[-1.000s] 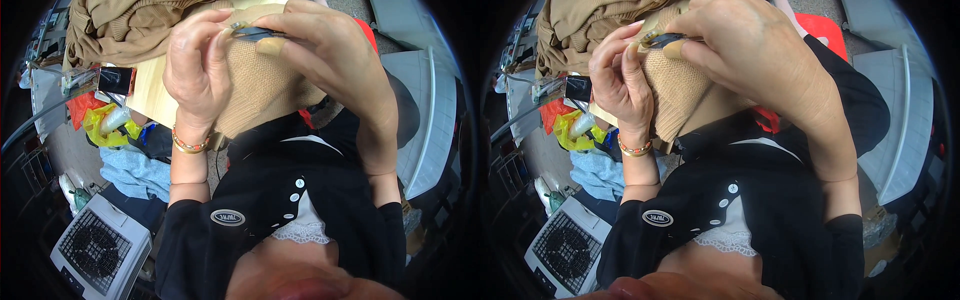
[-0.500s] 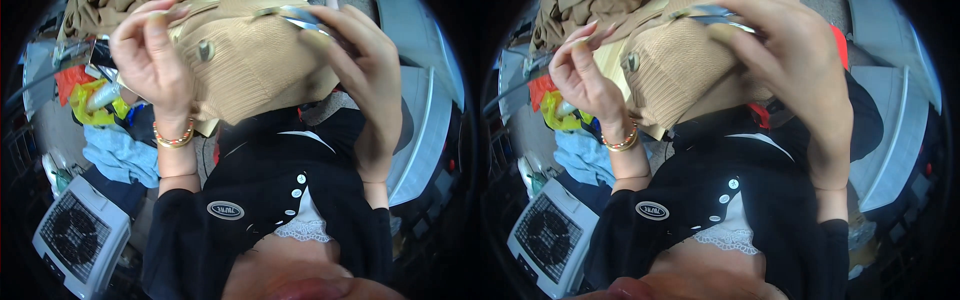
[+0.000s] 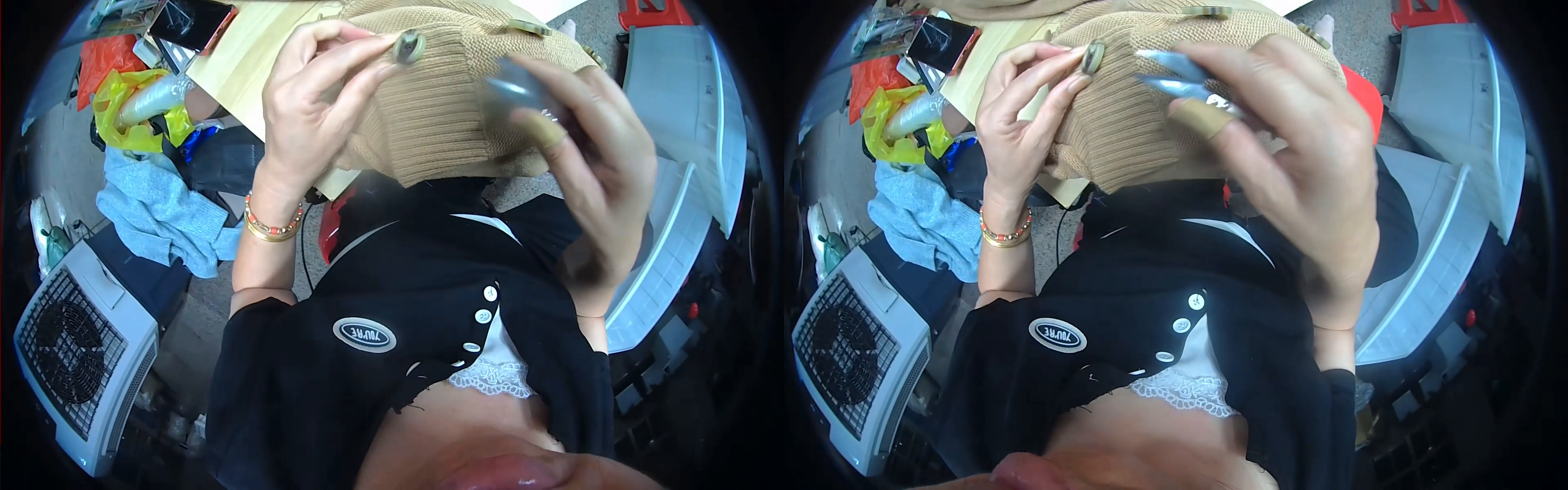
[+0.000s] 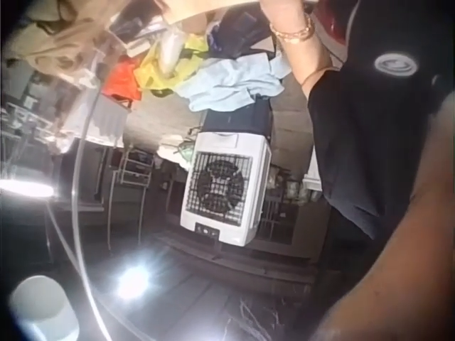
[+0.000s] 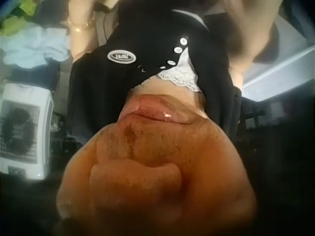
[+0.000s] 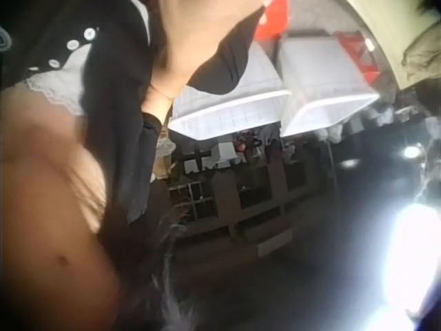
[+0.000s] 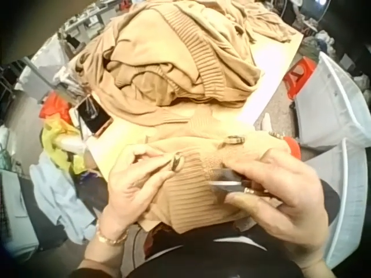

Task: The person trims loose threads around the buttons and edges of knitted garments using thread snips, turning the fabric over to cut excess thread, and repeatedly moves garments aside to pick up new ones from the table.

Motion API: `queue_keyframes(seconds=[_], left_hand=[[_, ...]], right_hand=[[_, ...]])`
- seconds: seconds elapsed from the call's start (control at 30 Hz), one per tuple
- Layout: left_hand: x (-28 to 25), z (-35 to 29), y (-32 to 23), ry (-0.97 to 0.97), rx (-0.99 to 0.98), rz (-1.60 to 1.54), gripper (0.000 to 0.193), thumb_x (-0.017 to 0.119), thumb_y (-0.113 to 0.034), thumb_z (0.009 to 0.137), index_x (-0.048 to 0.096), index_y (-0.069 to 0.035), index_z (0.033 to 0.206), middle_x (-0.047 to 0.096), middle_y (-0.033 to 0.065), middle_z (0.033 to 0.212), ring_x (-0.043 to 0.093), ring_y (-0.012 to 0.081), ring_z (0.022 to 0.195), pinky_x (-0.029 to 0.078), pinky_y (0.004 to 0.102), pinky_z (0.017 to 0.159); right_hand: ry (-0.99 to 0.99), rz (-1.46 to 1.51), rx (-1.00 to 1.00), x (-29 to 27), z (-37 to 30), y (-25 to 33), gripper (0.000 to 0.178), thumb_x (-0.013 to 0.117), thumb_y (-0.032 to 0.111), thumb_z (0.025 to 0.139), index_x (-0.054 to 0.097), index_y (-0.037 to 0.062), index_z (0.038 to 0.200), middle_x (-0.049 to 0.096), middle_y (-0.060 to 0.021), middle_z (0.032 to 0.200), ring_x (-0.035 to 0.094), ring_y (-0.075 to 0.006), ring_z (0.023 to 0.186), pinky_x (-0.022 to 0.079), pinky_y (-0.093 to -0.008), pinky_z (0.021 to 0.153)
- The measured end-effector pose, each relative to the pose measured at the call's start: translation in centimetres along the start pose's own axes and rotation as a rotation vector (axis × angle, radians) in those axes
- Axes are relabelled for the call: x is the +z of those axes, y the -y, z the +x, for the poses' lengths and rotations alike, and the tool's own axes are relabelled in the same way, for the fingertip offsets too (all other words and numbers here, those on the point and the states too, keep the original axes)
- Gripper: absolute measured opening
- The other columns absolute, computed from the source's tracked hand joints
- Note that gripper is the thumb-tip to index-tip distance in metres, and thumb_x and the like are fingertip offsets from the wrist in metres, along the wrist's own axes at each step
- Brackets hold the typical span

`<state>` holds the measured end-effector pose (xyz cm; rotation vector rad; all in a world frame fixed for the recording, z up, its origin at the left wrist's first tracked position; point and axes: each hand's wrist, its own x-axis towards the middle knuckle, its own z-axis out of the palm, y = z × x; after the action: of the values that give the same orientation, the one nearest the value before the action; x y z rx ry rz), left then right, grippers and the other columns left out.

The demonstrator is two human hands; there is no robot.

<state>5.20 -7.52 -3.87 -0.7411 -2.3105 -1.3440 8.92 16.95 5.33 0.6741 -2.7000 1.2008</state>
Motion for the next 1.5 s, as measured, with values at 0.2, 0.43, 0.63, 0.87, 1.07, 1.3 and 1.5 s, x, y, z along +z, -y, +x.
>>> queue_keyframes(seconds=[0.2,0.43,0.63,0.87,1.07,1.3,1.5], left_hand=[[0.6,0.2,1.5,0.019,-0.115,-0.181,0.023,0.074,-0.001,0.080,0.074,-0.003,0.104,0.062,0.0071,0.098,0.059,0.0135,0.090,0.047,0.0241,0.080],[0.9,-0.5,1.0,-0.112,-0.127,-0.174,0.011,0.072,-0.001,0.083,0.072,0.000,0.094,0.061,0.0072,0.098,0.058,0.0142,0.092,0.046,0.0252,0.083],[0.2,-0.3,0.6,-0.110,-0.042,-0.151,0.011,0.066,0.000,0.088,0.067,0.002,0.098,0.059,0.0098,0.106,0.058,0.0150,0.099,0.045,0.0266,0.088],[0.4,-0.9,0.9,-0.077,-0.149,-0.443,0.011,0.057,-0.004,0.095,0.060,0.002,0.104,0.056,0.0098,0.114,0.054,0.0145,0.107,0.042,0.0272,0.095],[0.4,-0.7,0.4,-0.087,-0.145,-0.484,0.010,0.056,-0.004,0.096,0.059,0.002,0.104,0.056,0.0103,0.117,0.054,0.0141,0.106,0.042,0.0273,0.094],[-0.2,-0.3,0.4,-0.116,0.029,-0.115,0.011,0.058,-0.005,0.095,0.059,0.002,0.103,0.057,0.0124,0.115,0.057,0.0162,0.101,0.045,0.0281,0.091],[0.0,-0.3,0.4,-0.148,-0.006,-0.189,0.010,0.058,-0.003,0.094,0.059,0.002,0.102,0.057,0.0125,0.111,0.058,0.0166,0.100,0.046,0.0287,0.091]], right_hand=[[0.056,-0.066,-0.013,0.9,0.4,0.3,0.040,0.073,0.006,0.077,0.067,0.0022,0.117,0.039,-0.0018,0.071,0.039,-0.0116,0.062,0.030,-0.0255,0.055],[0.082,-0.234,-0.094,1.3,1.6,1.2,0.040,0.074,0.008,0.076,0.068,0.0042,0.115,0.047,-0.0052,0.073,0.046,-0.0162,0.064,0.039,-0.0291,0.058],[0.085,-0.429,-0.168,2.5,2.7,1.7,0.038,0.076,0.009,0.073,0.070,0.0094,0.111,0.056,-0.0077,0.078,0.056,-0.0240,0.067,0.046,-0.0337,0.060],[0.061,-0.422,-0.148,3.1,4.3,2.2,0.034,0.075,0.011,0.076,0.070,0.0104,0.109,0.057,-0.0075,0.077,0.058,-0.0241,0.063,0.047,-0.0324,0.057],[0.067,-0.387,-0.073,3.1,4.6,2.2,0.032,0.074,0.013,0.079,0.069,0.0090,0.110,0.056,-0.0087,0.077,0.058,-0.0235,0.063,0.047,-0.0321,0.058],[0.075,-0.307,-0.082,3.1,4.9,2.0,0.030,0.074,0.014,0.080,0.069,0.0065,0.109,0.055,-0.0093,0.077,0.057,-0.0229,0.064,0.046,-0.0316,0.059],[0.054,-0.292,-0.147,2.7,4.4,1.1,0.030,0.074,0.013,0.080,0.069,0.0059,0.109,0.054,-0.0096,0.076,0.056,-0.0232,0.064,0.046,-0.0319,0.059]])
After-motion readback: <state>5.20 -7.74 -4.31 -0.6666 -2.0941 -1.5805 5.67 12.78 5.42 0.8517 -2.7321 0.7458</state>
